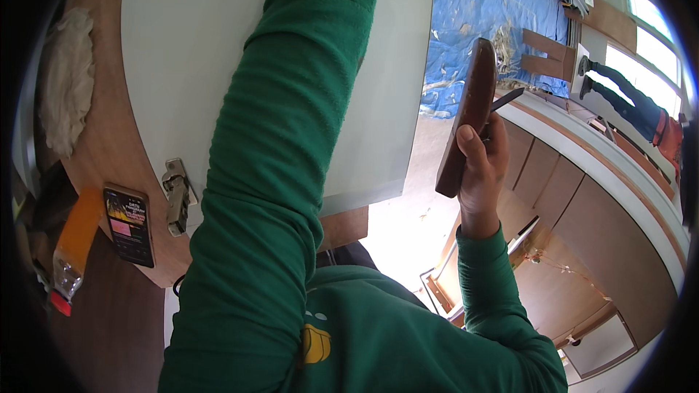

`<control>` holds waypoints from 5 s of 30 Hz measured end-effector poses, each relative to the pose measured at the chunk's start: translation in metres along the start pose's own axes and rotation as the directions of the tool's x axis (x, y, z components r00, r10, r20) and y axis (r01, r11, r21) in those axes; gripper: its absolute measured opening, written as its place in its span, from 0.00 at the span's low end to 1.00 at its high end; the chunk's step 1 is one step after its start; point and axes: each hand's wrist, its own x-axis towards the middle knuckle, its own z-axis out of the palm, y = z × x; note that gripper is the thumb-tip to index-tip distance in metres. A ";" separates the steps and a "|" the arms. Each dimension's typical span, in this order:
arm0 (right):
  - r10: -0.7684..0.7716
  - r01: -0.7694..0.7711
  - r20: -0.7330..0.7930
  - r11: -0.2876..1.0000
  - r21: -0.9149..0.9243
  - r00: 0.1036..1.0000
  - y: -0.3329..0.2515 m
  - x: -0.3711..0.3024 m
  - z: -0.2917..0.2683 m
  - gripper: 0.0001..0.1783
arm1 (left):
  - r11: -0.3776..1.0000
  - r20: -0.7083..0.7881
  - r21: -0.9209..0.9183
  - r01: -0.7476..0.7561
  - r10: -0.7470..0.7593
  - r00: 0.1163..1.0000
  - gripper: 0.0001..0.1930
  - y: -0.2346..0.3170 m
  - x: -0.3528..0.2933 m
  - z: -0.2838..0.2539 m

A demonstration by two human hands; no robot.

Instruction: The person smooths the edge of a white cabinet door with a hand plane, then wipes the surface with a cloth. The person pours liquid from a bottle onto the cloth and continues wiping the door.

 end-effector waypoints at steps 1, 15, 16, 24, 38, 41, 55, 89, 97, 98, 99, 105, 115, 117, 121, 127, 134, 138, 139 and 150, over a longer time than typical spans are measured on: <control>0.001 -0.001 0.011 1.000 0.002 1.000 0.000 0.000 0.001 0.25 | 1.000 -0.008 -0.007 0.005 -0.005 1.000 0.48 0.001 0.001 0.000; -0.148 0.152 0.051 0.983 -0.098 0.988 -0.010 0.063 0.022 0.26 | 0.998 0.023 -0.026 -0.064 0.064 0.998 0.47 0.002 0.013 0.000; -0.195 0.197 0.026 0.971 -0.138 0.980 -0.013 0.081 0.025 0.26 | 0.998 0.030 -0.052 -0.043 0.045 0.999 0.47 -0.007 0.013 0.001; -0.473 0.405 -0.060 0.808 -0.427 0.879 -0.125 0.275 0.078 0.29 | 0.994 -0.072 -0.111 -0.024 0.016 0.997 0.44 -0.008 0.012 -0.007; -0.517 0.405 0.015 0.653 -0.640 0.856 -0.193 0.382 0.156 0.31 | 0.993 -0.063 -0.118 -0.006 -0.001 0.998 0.42 -0.010 0.006 -0.006; -0.534 0.450 0.080 0.612 -0.650 0.841 -0.185 0.385 0.149 0.30 | 0.995 -0.064 -0.103 -0.012 0.006 0.998 0.42 -0.010 0.007 -0.006; -0.523 0.409 0.035 0.621 -0.669 0.852 -0.160 0.330 0.135 0.31 | 0.993 -0.052 -0.120 0.004 -0.010 0.999 0.43 -0.013 0.008 -0.004; -0.235 0.226 -0.043 0.962 -0.151 0.971 -0.016 0.094 0.030 0.28 | 0.987 -0.026 -0.155 -0.031 0.028 0.999 0.46 -0.005 0.014 -0.007; -0.555 0.450 -0.056 0.726 -0.521 0.830 -0.128 0.306 0.100 0.29 | 0.991 -0.067 -0.134 -0.025 0.016 0.998 0.44 -0.008 0.010 -0.004; -0.568 0.458 -0.070 0.724 -0.517 0.820 -0.137 0.315 0.109 0.31 | 0.990 -0.069 -0.140 -0.018 0.009 0.998 0.43 -0.008 0.010 -0.004; -0.542 0.450 -0.052 0.743 -0.496 0.839 -0.150 0.324 0.117 0.31 | 0.989 -0.071 -0.146 -0.011 0.000 0.997 0.43 -0.009 0.010 -0.004; -0.527 0.407 -0.003 0.660 -0.631 0.850 -0.195 0.391 0.162 0.32 | 0.987 -0.094 -0.162 -0.011 -0.004 0.996 0.42 -0.011 0.011 -0.010; -0.452 0.346 0.009 0.670 -0.657 0.892 -0.198 0.374 0.162 0.31 | 0.988 -0.094 -0.153 -0.020 0.006 0.996 0.42 -0.012 0.005 -0.006; -0.371 0.271 -0.059 0.769 -0.579 0.927 -0.197 0.339 0.165 0.32 | 0.989 -0.091 -0.148 -0.028 0.015 0.996 0.42 -0.014 0.005 -0.006; -0.490 0.432 0.053 0.706 -0.561 0.870 -0.171 0.363 0.151 0.32 | 0.991 -0.092 -0.129 -0.042 0.031 0.995 0.42 -0.014 0.005 -0.010; -0.503 0.432 0.091 0.620 -0.654 0.859 -0.170 0.344 0.152 0.32 | 0.990 -0.078 -0.120 -0.074 0.064 0.995 0.42 -0.016 0.009 -0.016; -0.564 0.436 0.084 0.526 -0.730 0.821 -0.154 0.325 0.138 0.33 | 0.988 -0.074 -0.147 -0.044 0.034 0.997 0.42 -0.018 0.012 -0.010; -0.555 0.446 0.110 0.519 -0.729 0.825 -0.136 0.290 0.133 0.33 | 0.990 -0.084 -0.139 -0.035 0.024 0.996 0.42 -0.016 0.009 -0.011; -0.595 0.441 0.063 0.516 -0.734 0.801 -0.129 0.287 0.128 0.32 | 0.989 -0.078 -0.145 -0.028 0.016 0.997 0.42 -0.017 0.009 -0.008; -0.355 0.360 0.087 0.850 -0.386 0.931 -0.004 0.116 0.044 0.25 | 0.985 -0.087 -0.170 0.004 -0.019 0.996 0.39 -0.011 0.007 -0.004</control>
